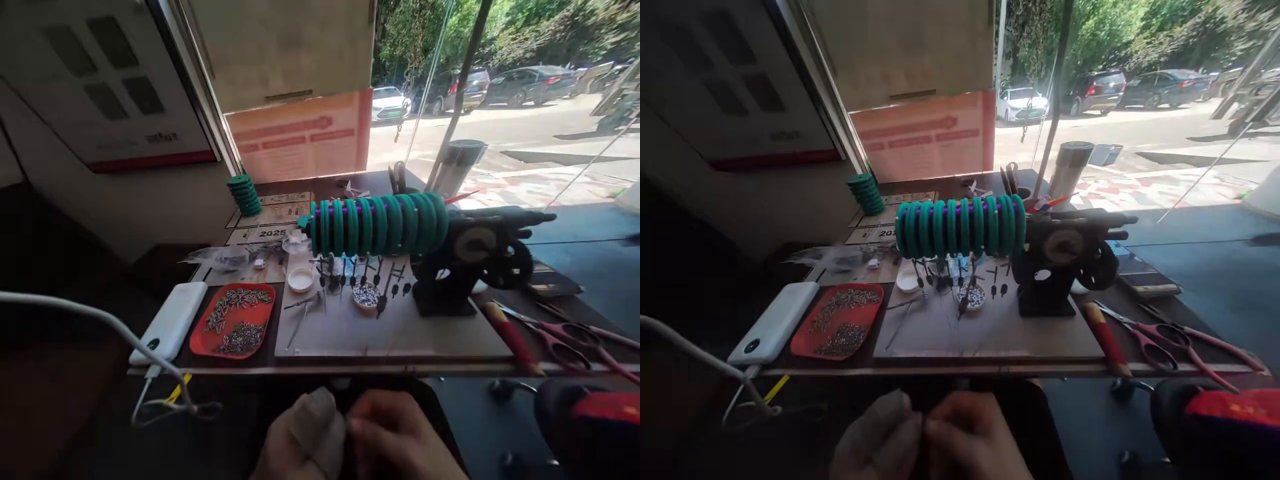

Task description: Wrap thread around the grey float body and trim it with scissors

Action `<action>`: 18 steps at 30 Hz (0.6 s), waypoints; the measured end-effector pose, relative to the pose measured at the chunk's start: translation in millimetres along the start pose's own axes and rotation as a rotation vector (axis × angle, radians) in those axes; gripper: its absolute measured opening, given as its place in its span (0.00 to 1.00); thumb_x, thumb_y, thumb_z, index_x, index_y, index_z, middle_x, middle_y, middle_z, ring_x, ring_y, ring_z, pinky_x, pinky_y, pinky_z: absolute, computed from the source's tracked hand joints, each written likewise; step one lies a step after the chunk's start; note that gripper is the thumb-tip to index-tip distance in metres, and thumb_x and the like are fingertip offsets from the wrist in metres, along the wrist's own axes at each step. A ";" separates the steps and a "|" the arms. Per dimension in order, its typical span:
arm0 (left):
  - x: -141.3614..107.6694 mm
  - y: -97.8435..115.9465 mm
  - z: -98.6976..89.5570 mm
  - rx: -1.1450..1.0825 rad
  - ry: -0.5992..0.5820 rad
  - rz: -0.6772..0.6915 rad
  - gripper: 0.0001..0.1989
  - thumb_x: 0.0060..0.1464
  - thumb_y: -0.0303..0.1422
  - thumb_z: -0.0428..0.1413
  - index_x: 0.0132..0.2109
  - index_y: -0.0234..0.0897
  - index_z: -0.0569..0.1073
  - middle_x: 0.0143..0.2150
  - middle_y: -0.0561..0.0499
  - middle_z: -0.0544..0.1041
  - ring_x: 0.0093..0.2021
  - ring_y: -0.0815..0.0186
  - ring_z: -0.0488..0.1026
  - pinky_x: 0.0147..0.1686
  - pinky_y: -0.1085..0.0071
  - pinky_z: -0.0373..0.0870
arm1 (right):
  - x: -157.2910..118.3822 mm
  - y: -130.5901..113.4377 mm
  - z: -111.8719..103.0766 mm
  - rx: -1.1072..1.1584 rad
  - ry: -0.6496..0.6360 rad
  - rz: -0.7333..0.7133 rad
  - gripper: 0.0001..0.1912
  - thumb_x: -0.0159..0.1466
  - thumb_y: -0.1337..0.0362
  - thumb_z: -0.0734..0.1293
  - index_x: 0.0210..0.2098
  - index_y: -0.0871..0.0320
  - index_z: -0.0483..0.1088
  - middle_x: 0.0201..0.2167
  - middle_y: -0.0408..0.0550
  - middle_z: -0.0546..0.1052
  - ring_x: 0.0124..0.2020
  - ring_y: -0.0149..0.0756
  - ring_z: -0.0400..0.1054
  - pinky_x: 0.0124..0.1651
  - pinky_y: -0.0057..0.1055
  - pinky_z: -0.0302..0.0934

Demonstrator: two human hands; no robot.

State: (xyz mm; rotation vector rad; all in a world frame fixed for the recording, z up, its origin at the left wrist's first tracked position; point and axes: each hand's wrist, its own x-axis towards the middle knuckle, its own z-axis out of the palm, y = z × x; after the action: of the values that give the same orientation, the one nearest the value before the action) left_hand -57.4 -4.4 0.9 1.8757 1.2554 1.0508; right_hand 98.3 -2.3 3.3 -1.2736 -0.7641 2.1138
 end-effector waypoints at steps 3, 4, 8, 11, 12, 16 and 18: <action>9.1 -2.2 -3.6 0.297 0.013 0.514 0.07 0.49 0.26 0.52 0.26 0.37 0.72 0.20 0.51 0.70 0.21 0.68 0.66 0.24 0.75 0.67 | -8.7 -13.8 7.3 -0.016 0.014 -0.024 0.36 0.34 0.39 0.67 0.26 0.68 0.60 0.14 0.38 0.64 0.14 0.14 0.59 0.20 0.12 0.53; 12.3 -0.7 -4.4 0.405 0.033 0.676 0.09 0.50 0.24 0.50 0.26 0.36 0.71 0.20 0.50 0.70 0.21 0.68 0.66 0.23 0.73 0.66 | -9.6 -16.8 8.7 -0.035 0.025 -0.044 0.37 0.34 0.39 0.66 0.26 0.68 0.60 0.14 0.38 0.64 0.14 0.15 0.59 0.20 0.12 0.53; 16.6 8.6 -5.7 0.524 0.120 0.911 0.13 0.53 0.23 0.46 0.24 0.35 0.70 0.18 0.51 0.68 0.19 0.68 0.64 0.21 0.73 0.64 | -8.9 -21.8 12.8 -0.097 0.073 -0.108 0.37 0.37 0.37 0.63 0.26 0.67 0.59 0.14 0.36 0.62 0.13 0.15 0.58 0.19 0.13 0.52; 12.7 13.4 -4.1 0.439 0.124 0.667 0.10 0.53 0.24 0.47 0.28 0.34 0.71 0.26 0.47 0.72 0.28 0.66 0.70 0.30 0.73 0.67 | -8.8 -19.8 13.8 -0.165 0.102 -0.185 0.34 0.40 0.39 0.63 0.26 0.67 0.60 0.13 0.36 0.61 0.13 0.12 0.55 0.18 0.12 0.51; 11.5 14.3 -3.3 0.377 0.090 0.488 0.09 0.52 0.24 0.48 0.29 0.33 0.71 0.31 0.45 0.73 0.33 0.65 0.70 0.34 0.73 0.67 | -9.0 -18.5 13.6 -0.190 0.117 -0.212 0.32 0.41 0.40 0.63 0.26 0.67 0.60 0.13 0.36 0.60 0.13 0.12 0.55 0.19 0.11 0.51; 12.3 14.3 -0.6 -0.112 -0.088 -0.296 0.06 0.48 0.32 0.54 0.28 0.32 0.69 0.30 0.48 0.70 0.33 0.66 0.67 0.34 0.72 0.64 | -8.7 -13.7 11.5 -0.296 0.177 -0.304 0.29 0.45 0.44 0.63 0.26 0.68 0.63 0.13 0.37 0.60 0.16 0.09 0.55 0.21 0.09 0.50; 15.4 13.1 -0.4 -0.417 -0.151 -0.540 0.08 0.43 0.32 0.57 0.28 0.32 0.67 0.25 0.52 0.66 0.27 0.70 0.63 0.27 0.75 0.59 | -8.2 -12.8 10.6 -0.330 0.194 -0.332 0.28 0.46 0.45 0.63 0.25 0.69 0.63 0.13 0.37 0.61 0.16 0.09 0.55 0.22 0.08 0.50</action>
State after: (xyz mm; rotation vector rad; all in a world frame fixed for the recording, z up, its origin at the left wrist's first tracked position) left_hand -48.7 5.7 16.1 1.1838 1.2403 0.7826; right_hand 94.1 -1.3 21.3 -1.3820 -1.1814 1.6201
